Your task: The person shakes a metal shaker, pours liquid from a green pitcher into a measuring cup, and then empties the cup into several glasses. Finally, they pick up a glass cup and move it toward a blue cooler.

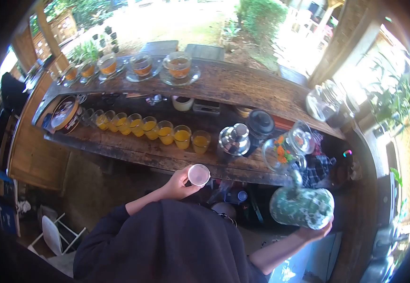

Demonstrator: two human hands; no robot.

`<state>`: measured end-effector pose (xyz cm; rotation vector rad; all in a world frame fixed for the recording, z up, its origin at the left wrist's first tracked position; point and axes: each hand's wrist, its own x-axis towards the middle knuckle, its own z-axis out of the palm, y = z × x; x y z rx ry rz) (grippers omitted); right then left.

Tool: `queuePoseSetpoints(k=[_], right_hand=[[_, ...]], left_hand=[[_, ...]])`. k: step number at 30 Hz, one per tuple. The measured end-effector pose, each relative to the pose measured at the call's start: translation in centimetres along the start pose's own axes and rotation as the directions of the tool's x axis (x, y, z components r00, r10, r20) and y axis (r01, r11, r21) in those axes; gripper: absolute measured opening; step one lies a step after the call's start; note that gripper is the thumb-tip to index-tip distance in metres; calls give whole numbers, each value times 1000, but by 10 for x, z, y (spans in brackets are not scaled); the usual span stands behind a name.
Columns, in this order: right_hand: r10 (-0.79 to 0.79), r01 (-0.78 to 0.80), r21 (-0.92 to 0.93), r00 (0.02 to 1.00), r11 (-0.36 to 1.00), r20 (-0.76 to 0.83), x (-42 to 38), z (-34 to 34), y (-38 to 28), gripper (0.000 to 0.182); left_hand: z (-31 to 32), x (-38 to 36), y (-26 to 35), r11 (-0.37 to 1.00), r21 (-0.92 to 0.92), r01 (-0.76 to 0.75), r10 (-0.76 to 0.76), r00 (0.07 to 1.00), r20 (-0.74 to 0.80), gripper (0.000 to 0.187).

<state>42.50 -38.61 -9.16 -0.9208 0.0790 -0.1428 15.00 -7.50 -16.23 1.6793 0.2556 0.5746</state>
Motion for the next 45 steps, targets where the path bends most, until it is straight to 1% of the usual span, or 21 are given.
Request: queuePoseSetpoints(k=[1, 2, 4, 5, 8, 11, 15, 18, 20, 25, 27, 29, 32, 33, 34, 35, 37, 38, 39, 41, 45], right_hand=[[-15, 14, -13, 998, 1000, -61, 3, 1, -5, 41], [-71, 63, -62, 987, 996, -146, 5, 4, -7, 41], [-113, 103, -57, 974, 993, -196, 35, -22, -4, 44], [-133, 116, -89, 967, 989, -219, 26, -8, -7, 45], [-246, 214, -209, 958, 954, -144, 61, -34, 8, 40], [-277, 230, -251, 945, 940, -172, 79, -39, 20, 39], [-307, 244, -275, 927, 930, -217, 102, -35, 43, 39], [-313, 240, -281, 915, 929, -253, 122, -30, 62, 38], [-313, 234, -280, 907, 931, -283, 136, -27, 74, 38], [-308, 219, -269, 882, 938, -356, 163, -12, 104, 37], [-305, 217, -255, 872, 942, -384, 173, -4, 114, 36], [-297, 212, -240, 862, 947, -411, 181, 3, 122, 36], [-291, 225, -195, 842, 955, -453, 192, 15, 137, 35], [-289, 233, -176, 834, 956, -469, 197, 18, 139, 35], [-196, 184, -68, 916, 981, -350, 199, 17, 140, 35], [-190, 157, -112, 892, 981, -410, 183, 36, 137, 35], [-216, 124, -271, 915, 954, -342, 218, 21, 150, 46], [-399, 286, -344, 858, 894, -323, 230, 20, 160, 47], [-400, 286, -345, 857, 894, -325, 231, 23, 160, 47], [-295, 157, -388, 897, 908, -329, 208, 48, 152, 48], [-277, 147, -393, 913, 908, -299, 184, 71, 143, 48]], left_hand=[[-8, -3, 3, 1000, 10, -11, 12, 998, -58, 39], [-16, -6, 8, 997, -42, 68, -71, 996, -52, 40], [-30, -12, 6, 997, -43, 68, -74, 984, -160, 39], [-36, -15, 4, 996, -59, 60, -71, 972, -225, 39], [-58, -26, -3, 998, -57, 33, -52, 926, -375, 43], [-84, -35, -13, 999, -40, -6, -14, 875, -483, 47], [-119, -43, -23, 998, -21, -62, 29, 703, -710, 41], [-148, -54, -31, 998, 35, -47, 57, 629, -776, 39], [-169, -62, -40, 990, 143, -14, 129, 526, -841, 34], [-218, -83, -58, 980, 190, 67, 144, 424, -894, 28], [-233, -88, -58, 940, 266, 215, 160, 410, -898, 27], [-244, -88, -56, 934, 269, 234, 164, 387, -907, 30], [-258, -85, -50, 844, 286, 454, 121, 358, -926, 32], [-262, -84, -50, 844, 286, 455, 121, 359, -926, 32], [-266, -82, -50, 820, 296, 489, 125, 352, -928, 33], [-269, -81, -50, 796, 306, 522, 131, 345, -930, 34], [-270, -78, -44, 776, 310, 549, 120, 354, -928, 34], [-271, -77, -41, 756, 312, 576, 109, 359, -927, 34], [-274, -76, -41, 755, 313, 576, 108, 362, -926, 34], [-282, -77, -42, 716, 353, 603, 120, 392, -912, 33], [-286, -74, -20, 693, 346, 633, 85, 405, -911, 33]])
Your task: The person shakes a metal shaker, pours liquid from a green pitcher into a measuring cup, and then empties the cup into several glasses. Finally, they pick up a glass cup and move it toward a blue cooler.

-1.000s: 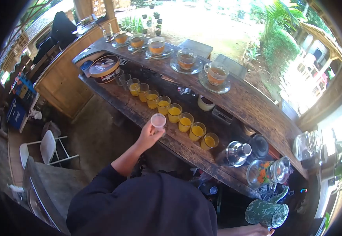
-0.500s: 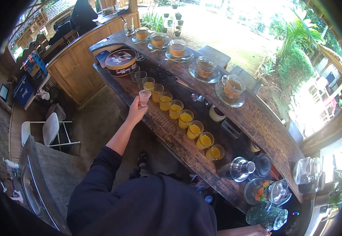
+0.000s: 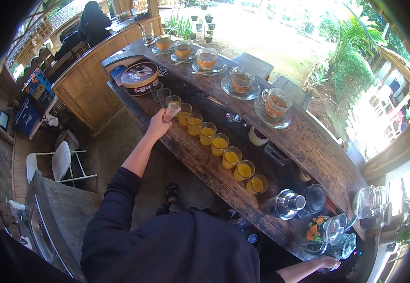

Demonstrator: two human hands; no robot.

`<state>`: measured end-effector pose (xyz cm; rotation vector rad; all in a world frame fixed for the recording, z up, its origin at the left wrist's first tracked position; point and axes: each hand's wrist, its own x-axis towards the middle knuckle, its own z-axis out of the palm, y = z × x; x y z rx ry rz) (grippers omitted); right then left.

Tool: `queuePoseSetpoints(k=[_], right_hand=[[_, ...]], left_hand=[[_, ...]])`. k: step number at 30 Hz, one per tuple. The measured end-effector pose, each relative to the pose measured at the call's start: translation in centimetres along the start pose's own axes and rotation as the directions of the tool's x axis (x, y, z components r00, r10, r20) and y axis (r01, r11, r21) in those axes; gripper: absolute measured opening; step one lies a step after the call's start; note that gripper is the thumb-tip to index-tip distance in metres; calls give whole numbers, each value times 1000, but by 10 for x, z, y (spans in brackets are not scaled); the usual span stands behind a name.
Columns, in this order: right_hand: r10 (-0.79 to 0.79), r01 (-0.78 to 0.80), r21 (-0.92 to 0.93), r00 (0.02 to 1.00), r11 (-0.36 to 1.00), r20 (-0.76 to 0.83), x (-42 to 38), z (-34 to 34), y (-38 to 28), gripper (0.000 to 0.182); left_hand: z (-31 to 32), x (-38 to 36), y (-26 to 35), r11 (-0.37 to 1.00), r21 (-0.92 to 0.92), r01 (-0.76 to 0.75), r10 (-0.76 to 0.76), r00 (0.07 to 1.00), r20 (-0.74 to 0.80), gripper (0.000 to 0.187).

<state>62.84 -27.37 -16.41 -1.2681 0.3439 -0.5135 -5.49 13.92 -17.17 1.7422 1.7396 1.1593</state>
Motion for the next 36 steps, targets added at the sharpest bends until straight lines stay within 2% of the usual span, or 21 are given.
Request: queuePoseSetpoints(k=[2, 16, 17, 21, 23, 27, 32, 36], right_hand=[[-60, 60, 0, 997, 998, -46, -13, 1, -8, 46], [-154, 149, -68, 985, 987, -81, -8, 1, -2, 37], [-136, 136, -6, 989, 991, -57, -13, 1, -4, 34], [-136, 138, 27, 988, 990, -69, -12, 1, -1, 30], [-219, 223, 49, 973, 974, -73, -6, 1, 4, 28], [-122, 123, 6, 988, 992, -90, 41, -6, 39, 28], [-229, 233, 46, 970, 971, -79, -26, 2, -8, 27], [-271, 274, 55, 961, 960, -58, 8, 1, 16, 29]], left_hand=[[-4, 4, 1, 996, 87, 21, -27, 998, 63, 33], [-16, 11, 10, 965, 256, -64, 40, 994, 99, 40], [-17, 11, 12, 956, 285, -68, 42, 994, 96, 40], [-21, 11, 16, 947, 314, -63, 31, 994, 106, 39], [-22, 11, 16, 941, 331, -74, 39, 993, 112, 39], [-28, 8, 26, 938, 343, -60, 22, 993, 114, 38], [-31, 9, 31, 887, 450, -106, 61, 992, 114, 36], [-32, 9, 34, 858, 493, -144, 93, 988, 127, 35]])
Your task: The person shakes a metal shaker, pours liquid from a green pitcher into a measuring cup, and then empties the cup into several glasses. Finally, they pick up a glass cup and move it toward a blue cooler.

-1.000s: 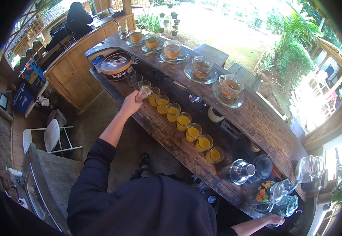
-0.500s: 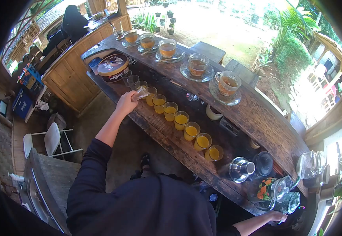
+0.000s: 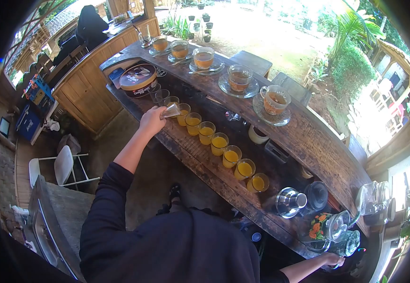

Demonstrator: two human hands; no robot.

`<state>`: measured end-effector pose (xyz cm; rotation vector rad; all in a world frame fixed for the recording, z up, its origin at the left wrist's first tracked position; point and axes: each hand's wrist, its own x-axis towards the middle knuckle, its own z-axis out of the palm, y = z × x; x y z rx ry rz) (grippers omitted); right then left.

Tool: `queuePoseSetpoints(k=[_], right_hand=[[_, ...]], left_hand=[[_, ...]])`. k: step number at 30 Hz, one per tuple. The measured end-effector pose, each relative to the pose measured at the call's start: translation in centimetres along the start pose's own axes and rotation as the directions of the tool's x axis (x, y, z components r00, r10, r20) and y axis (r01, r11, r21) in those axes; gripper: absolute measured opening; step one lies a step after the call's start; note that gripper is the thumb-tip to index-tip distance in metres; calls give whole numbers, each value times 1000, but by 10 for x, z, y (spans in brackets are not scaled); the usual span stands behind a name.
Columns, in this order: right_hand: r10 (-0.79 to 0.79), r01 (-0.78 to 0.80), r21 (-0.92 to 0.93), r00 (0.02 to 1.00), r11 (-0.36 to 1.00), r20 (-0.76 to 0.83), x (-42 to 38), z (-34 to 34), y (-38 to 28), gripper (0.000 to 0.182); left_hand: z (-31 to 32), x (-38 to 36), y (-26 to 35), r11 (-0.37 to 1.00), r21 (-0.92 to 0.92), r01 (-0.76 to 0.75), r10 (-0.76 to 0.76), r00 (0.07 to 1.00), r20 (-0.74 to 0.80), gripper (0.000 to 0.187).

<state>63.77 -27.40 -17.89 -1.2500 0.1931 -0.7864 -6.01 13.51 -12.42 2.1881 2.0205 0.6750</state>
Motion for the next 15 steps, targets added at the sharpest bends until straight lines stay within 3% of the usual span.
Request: queuePoseSetpoints(k=[6, 12, 13, 15], right_hand=[[-107, 105, 44, 993, 993, 44, 57, -11, 78, 28], [-182, 185, -31, 981, 982, 63, 14, 0, 19, 30], [-163, 165, -46, 985, 985, 52, 4, 3, 6, 31], [-225, 228, -24, 970, 973, 95, 46, -7, 65, 38]], left_hand=[[-1, -1, 1, 990, 128, -67, 71, 997, -30, 34], [21, -9, -16, 987, -159, -13, 10, 1000, -20, 35], [30, -11, -22, 975, -213, -55, 35, 995, -96, 37], [43, -17, -28, 959, -265, -103, 58, 983, -172, 39]])
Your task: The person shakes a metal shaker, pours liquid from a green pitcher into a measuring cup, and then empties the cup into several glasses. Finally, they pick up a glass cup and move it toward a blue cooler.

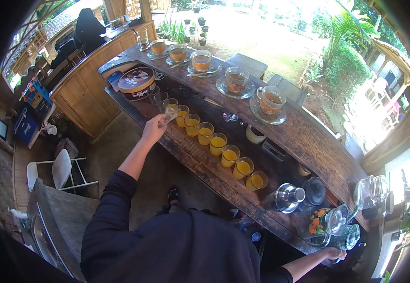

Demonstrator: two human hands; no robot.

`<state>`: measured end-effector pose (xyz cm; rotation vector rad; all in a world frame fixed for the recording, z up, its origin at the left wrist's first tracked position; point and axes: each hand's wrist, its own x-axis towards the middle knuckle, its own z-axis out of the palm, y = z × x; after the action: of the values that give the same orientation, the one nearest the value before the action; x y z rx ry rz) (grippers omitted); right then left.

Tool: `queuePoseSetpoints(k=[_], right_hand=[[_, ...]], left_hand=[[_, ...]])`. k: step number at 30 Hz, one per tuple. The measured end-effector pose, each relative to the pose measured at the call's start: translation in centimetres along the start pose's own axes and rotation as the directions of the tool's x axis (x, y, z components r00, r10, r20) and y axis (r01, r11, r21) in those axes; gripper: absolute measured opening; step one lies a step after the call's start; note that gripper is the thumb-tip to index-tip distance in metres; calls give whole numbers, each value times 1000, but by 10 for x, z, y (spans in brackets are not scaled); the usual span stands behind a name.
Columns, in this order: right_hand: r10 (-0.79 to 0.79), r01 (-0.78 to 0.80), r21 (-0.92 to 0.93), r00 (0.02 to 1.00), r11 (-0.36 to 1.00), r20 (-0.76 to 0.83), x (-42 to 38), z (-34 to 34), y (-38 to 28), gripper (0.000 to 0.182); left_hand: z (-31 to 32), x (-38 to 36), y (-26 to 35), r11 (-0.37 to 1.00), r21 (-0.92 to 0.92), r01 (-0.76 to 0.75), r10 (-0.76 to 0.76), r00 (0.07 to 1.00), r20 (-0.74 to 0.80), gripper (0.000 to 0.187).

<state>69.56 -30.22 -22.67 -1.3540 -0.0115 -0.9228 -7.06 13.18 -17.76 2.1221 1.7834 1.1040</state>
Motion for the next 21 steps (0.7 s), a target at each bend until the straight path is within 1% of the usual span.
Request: queuePoseSetpoints(k=[1, 2, 3, 4, 5, 6, 7, 8, 9, 11, 13, 14, 15, 17, 18, 19, 21], right_hand=[[-1, 1, -1, 1000, 1000, -3, -10, 0, -24, 38], [89, -88, -19, 996, 996, 24, -24, 2, -53, 41], [177, -176, -38, 983, 984, 47, -37, 5, -82, 44], [192, -187, -77, 979, 979, 62, -38, 4, -87, 54], [177, -176, -14, 977, 984, 120, -18, 3, -39, 58], [279, -278, -23, 949, 960, 145, -26, 1, -58, 60], [375, -375, -35, 911, 926, 169, -49, 3, -109, 63], [261, -265, -1, 952, 964, 158, -73, 4, -154, 69], [532, -525, -89, 834, 847, 144, -72, 3, -159, 74], [476, -497, 97, 861, 862, 181, -74, -4, -153, 75], [562, -621, 99, 756, 777, 335, -71, -24, -143, 71], [547, -590, 30, 764, 807, 342, -74, -37, -132, 68], [532, -555, -40, 773, 831, 345, -73, -49, -127, 65], [488, -531, 29, 797, 847, 356, -101, -72, -168, 53], [400, -442, 61, 856, 895, 328, -111, -83, -182, 46], [308, -347, 86, 902, 934, 302, -122, -91, -194, 39], [289, -341, 120, 903, 933, 316, -139, -98, -218, 26]], left_hand=[[2, -5, 0, 995, -85, 45, -45, 999, 0, 36], [5, -12, 2, 981, -170, 89, -89, 996, 6, 33], [6, -21, 7, 981, -174, 84, -84, 996, 8, 33], [7, -31, 15, 980, -193, 54, -60, 998, -26, 32], [8, -41, 26, 977, -215, 19, -33, 998, -59, 30], [6, -53, 43, 967, -256, -4, 0, 1000, -16, 30], [2, -66, 63, 954, -299, -24, 34, 999, 27, 29], [1, -78, 79, 927, -373, -36, 70, 994, 78, 29], [1, -90, 95, 895, -444, -43, 112, 985, 130, 30], [1, -108, 127, 840, -541, -33, 206, 943, 262, 31], [9, -124, 155, 751, -659, -24, 338, 872, 354, 30], [10, -132, 169, 727, -686, 26, 374, 823, 427, 31], [12, -137, 183, 713, -701, 28, 407, 797, 446, 31], [18, -146, 211, 672, -734, 99, 540, 613, 577, 30], [22, -148, 225, 646, -756, 109, 598, 544, 589, 29], [30, -149, 238, 631, -767, 117, 624, 511, 591, 29], [47, -157, 264, 530, -816, 233, 707, 411, 576, 29]])
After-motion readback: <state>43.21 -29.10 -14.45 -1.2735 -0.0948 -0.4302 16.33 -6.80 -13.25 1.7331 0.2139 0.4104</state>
